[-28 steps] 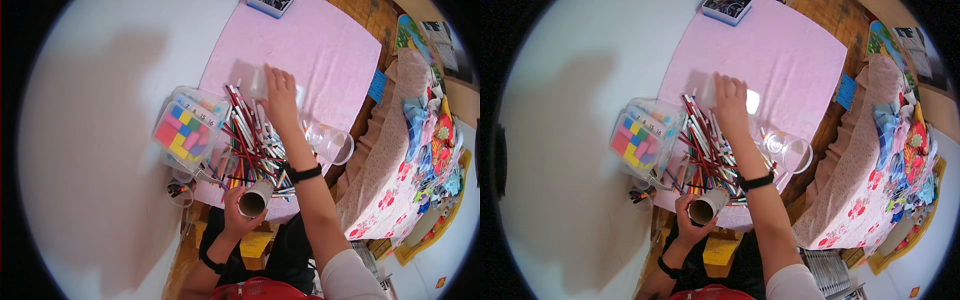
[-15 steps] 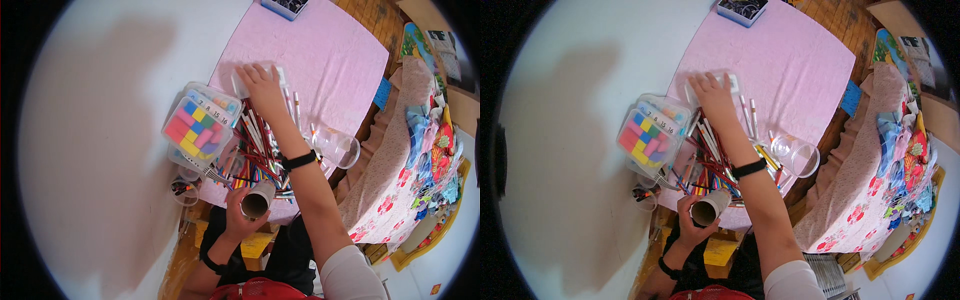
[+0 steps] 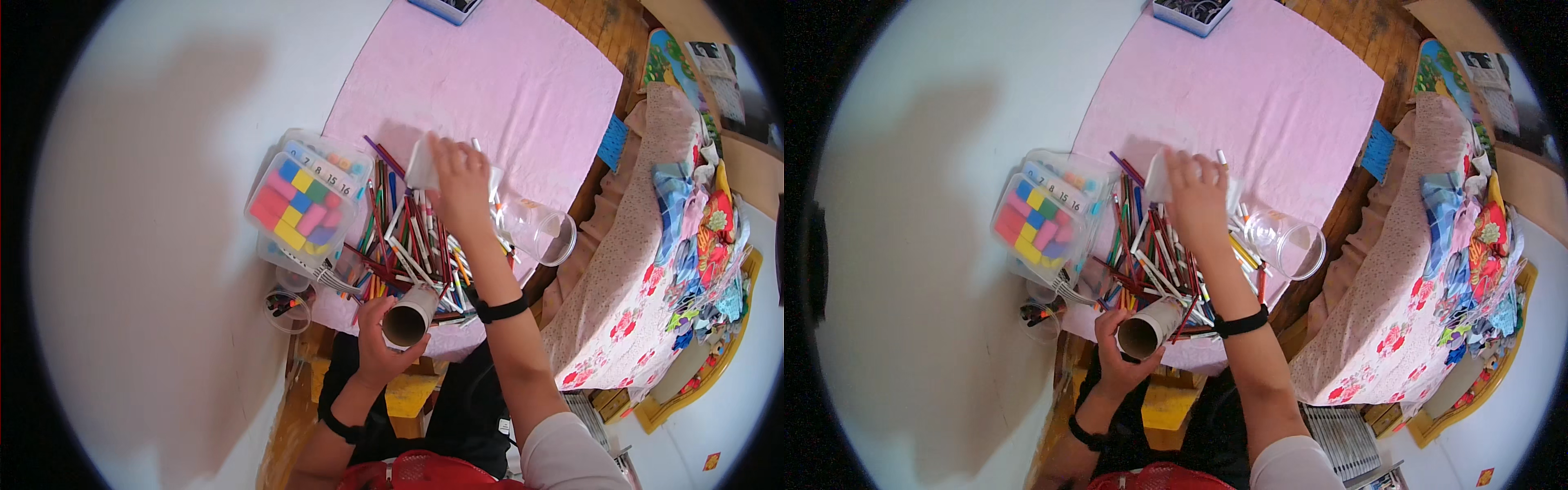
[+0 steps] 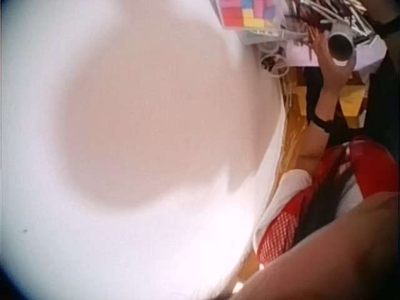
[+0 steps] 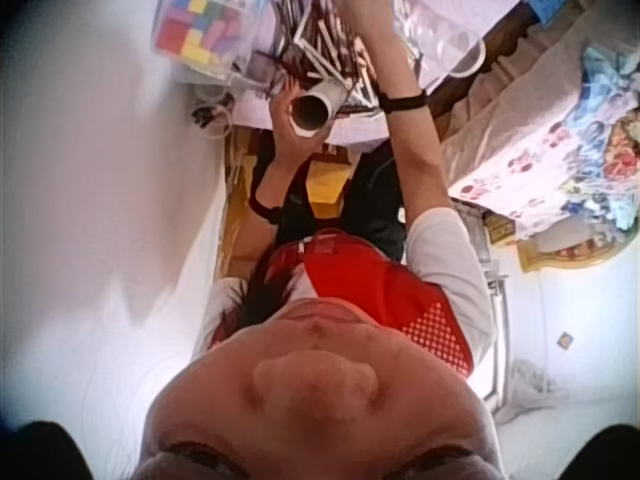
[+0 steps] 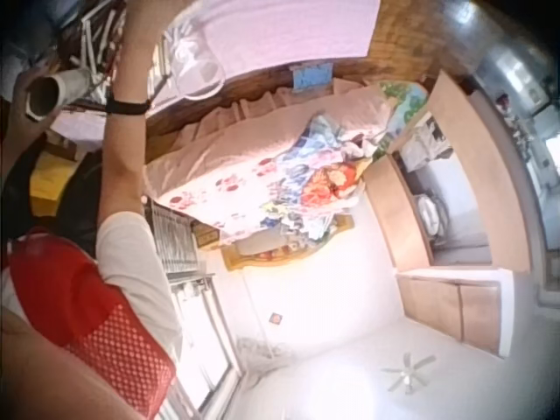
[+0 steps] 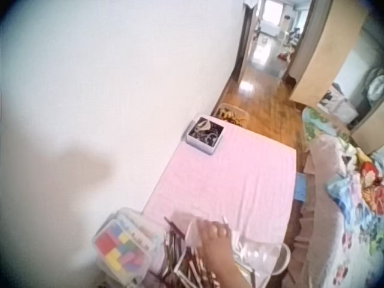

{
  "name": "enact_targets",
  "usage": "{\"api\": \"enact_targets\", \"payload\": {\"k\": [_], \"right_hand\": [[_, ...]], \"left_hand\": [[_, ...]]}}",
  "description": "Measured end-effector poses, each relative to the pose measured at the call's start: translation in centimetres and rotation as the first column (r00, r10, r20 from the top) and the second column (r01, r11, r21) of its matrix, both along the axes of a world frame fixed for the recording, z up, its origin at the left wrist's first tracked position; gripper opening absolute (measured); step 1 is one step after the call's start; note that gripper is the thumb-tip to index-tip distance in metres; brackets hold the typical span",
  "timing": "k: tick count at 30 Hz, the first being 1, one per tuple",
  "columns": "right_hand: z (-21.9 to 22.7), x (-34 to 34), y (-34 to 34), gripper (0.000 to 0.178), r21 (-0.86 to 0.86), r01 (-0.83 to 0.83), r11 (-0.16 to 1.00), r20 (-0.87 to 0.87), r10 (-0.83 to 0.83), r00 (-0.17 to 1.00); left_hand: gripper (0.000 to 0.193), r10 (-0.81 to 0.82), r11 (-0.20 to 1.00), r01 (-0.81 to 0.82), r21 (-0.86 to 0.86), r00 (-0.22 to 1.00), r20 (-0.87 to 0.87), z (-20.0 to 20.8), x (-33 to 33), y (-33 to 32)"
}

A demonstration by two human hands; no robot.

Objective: Organizing colored markers and pens into containers on a table.

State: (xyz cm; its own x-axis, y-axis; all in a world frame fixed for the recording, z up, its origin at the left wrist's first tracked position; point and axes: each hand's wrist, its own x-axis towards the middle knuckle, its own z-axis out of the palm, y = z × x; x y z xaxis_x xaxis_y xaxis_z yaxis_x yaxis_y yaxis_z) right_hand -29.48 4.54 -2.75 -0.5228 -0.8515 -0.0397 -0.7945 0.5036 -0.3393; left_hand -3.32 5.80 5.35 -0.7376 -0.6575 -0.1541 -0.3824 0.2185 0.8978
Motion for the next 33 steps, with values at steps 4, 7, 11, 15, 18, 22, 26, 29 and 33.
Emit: {"api": "enact_targets", "payload": {"k": [4,7,11,15,18,22,26,29,33], "right_hand": [[-0.7,-3.3,0.5,0.093,-0.098,0.367,0.925,-0.110,-0.377,0.920],[-3.4,-5.3,0.9,0.093,-0.052,0.511,0.858,-0.116,-0.513,0.850],[-4.4,-3.2,0.7,0.096,-0.129,0.468,0.874,0.068,-0.463,0.884],[-3.7,1.3,0.2,0.095,-0.145,0.375,0.915,0.072,-0.368,0.927],[-2.6,2.9,0.6,0.096,-0.150,0.307,0.940,0.191,-0.277,0.942],[-0.7,3.8,3.5,0.083,-0.196,0.270,0.943,0.043,-0.267,0.963],[-0.7,6.1,10.2,0.030,-0.433,0.246,0.867,0.237,-0.154,0.959],[-0.4,7.7,16.3,0.018,-0.449,0.244,0.860,0.234,-0.150,0.960],[-1.7,7.8,23.4,0.015,-0.410,0.398,0.820,0.252,-0.318,0.914]], "left_hand": [[0.078,-0.038,0.999,0.038,-0.026,0.999,0.006,0.1,0.1,-0.3],[0.077,-0.036,0.999,0.037,-0.018,0.999,0.015,0.0,0.2,-0.1],[0.076,0.014,1.000,-0.014,-0.001,1.000,-0.007,-0.1,0.4,0.1],[0.076,-0.013,1.000,0.013,-0.001,1.000,-0.001,0.1,0.3,0.1],[0.076,-0.027,0.998,0.027,-0.052,1.000,0.009,0.2,0.1,0.2],[0.077,-0.059,0.995,0.059,-0.079,0.998,0.001,0.1,-0.4,0.7],[0.078,-0.082,0.991,0.081,-0.103,0.997,-0.004,0.4,-0.8,1.4],[0.079,-0.118,0.985,0.110,-0.129,0.992,-0.054,0.4,-1.4,2.7],[0.080,-0.177,0.980,0.162,-0.114,0.976,-0.130,-0.9,-2.5,5.4]]}}
